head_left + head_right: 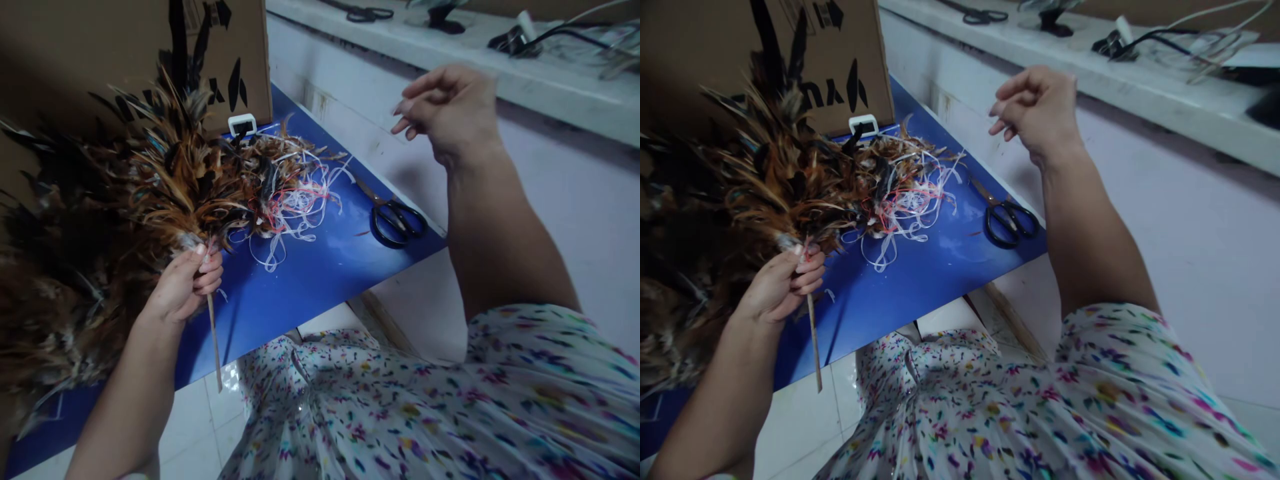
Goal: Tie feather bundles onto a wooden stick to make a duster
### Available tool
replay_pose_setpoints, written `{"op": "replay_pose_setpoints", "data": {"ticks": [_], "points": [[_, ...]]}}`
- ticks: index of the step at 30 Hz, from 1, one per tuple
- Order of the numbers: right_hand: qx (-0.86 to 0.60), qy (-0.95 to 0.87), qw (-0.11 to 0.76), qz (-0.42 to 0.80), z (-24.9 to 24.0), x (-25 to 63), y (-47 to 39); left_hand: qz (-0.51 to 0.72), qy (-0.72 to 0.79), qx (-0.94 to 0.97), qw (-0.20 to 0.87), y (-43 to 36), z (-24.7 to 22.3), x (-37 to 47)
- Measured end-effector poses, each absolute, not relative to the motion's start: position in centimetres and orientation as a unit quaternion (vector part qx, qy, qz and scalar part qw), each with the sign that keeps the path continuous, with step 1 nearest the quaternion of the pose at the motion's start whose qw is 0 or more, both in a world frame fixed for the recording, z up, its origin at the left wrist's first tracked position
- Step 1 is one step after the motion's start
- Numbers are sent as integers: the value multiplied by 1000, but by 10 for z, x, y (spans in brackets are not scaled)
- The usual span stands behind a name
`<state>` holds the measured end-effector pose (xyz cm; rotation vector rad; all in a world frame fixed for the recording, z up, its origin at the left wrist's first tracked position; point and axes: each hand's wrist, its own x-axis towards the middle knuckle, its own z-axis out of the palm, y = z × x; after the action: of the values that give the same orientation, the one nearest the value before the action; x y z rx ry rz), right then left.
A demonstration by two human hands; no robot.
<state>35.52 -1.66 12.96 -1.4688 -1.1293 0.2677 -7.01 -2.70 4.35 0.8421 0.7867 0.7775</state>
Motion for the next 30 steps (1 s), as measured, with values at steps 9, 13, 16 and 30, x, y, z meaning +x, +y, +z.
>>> {"op": "replay_pose_setpoints", "data": {"ticks": [9, 13, 16, 30], "points": [[-711, -532, 459, 0, 123, 361, -15, 356, 361, 400, 764, -26, 42, -71], [-777, -617, 122, -1, 94, 351, -14, 354, 358, 399, 766, -27, 43, -70], [-761, -642, 94, 1, 67, 340, -8, 355, 356, 394, 769, -27, 43, -71], [-782, -599, 145, 92, 35, 345, 28, 352, 367, 404, 761, -28, 44, -70]]}}
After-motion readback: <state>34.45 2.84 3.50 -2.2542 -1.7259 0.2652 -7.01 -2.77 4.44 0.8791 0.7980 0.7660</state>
